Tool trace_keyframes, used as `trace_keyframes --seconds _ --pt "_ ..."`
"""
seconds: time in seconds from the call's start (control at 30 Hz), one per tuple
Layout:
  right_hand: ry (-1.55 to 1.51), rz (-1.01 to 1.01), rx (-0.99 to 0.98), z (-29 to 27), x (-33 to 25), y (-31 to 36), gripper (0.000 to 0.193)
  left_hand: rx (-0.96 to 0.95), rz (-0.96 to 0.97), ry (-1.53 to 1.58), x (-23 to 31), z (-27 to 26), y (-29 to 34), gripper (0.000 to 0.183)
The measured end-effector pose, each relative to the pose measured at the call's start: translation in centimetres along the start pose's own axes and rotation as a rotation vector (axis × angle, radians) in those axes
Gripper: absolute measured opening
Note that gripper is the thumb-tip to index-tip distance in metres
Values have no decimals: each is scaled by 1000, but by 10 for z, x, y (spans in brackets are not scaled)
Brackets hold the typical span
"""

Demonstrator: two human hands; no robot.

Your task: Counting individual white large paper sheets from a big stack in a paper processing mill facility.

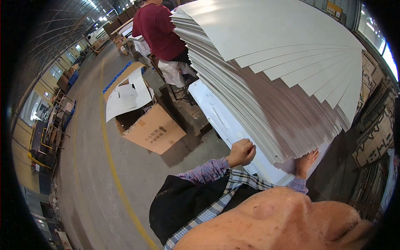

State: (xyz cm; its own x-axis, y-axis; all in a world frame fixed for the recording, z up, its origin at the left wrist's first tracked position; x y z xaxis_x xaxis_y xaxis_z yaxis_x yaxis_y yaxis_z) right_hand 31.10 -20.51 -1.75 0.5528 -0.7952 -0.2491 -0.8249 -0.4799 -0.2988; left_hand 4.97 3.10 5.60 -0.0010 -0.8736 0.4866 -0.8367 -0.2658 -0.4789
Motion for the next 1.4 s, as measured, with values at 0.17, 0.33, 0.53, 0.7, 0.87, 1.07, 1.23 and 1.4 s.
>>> trace_keyframes --seconds 0.17,0.33,0.53,0.7,0.87,1.07,1.23,1.4 --pt "25 6 6 5 5 0 68 2 -7 13 2 -2 -1 23" --pt "3 37 -24 -6 -5 0 66 -9 -20 -2 -1 0 2 25" --pt "3 -89 121 -20 -16 1 57 -24 -28 -5 1 0 0 22" --pt "-26 -49 90 -28 -21 1 53 -36 -30 -17 -4 3 2 21" --pt "-11 -10 81 -18 -12 -1 57 0 -18 -1 0 0 -1 27" --pt "-13 -13 52 -17 -12 -2 60 2 -31 -15 0 -1 -1 26" --pt "5 -28 84 -15 -11 1 60 0 -40 -8 0 1 0 26" --pt "20 20 -2 -5 -2 -1 60 6 -41 -13 0 1 -1 26"
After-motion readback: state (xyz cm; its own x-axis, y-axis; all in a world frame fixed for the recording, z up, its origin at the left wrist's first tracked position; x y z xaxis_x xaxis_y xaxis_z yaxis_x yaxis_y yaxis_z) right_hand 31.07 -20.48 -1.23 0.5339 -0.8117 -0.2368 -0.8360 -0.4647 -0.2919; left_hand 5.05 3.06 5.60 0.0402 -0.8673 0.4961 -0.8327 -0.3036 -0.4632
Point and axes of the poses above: each hand's wrist, its own y-axis away from the middle knuckle, its own z-axis out of the palm, x = y × z, the point moved 8 cm from there along -y, towards the middle knuckle, and after that the axes turned 15 degrees about -x, right-handed, at the moved point
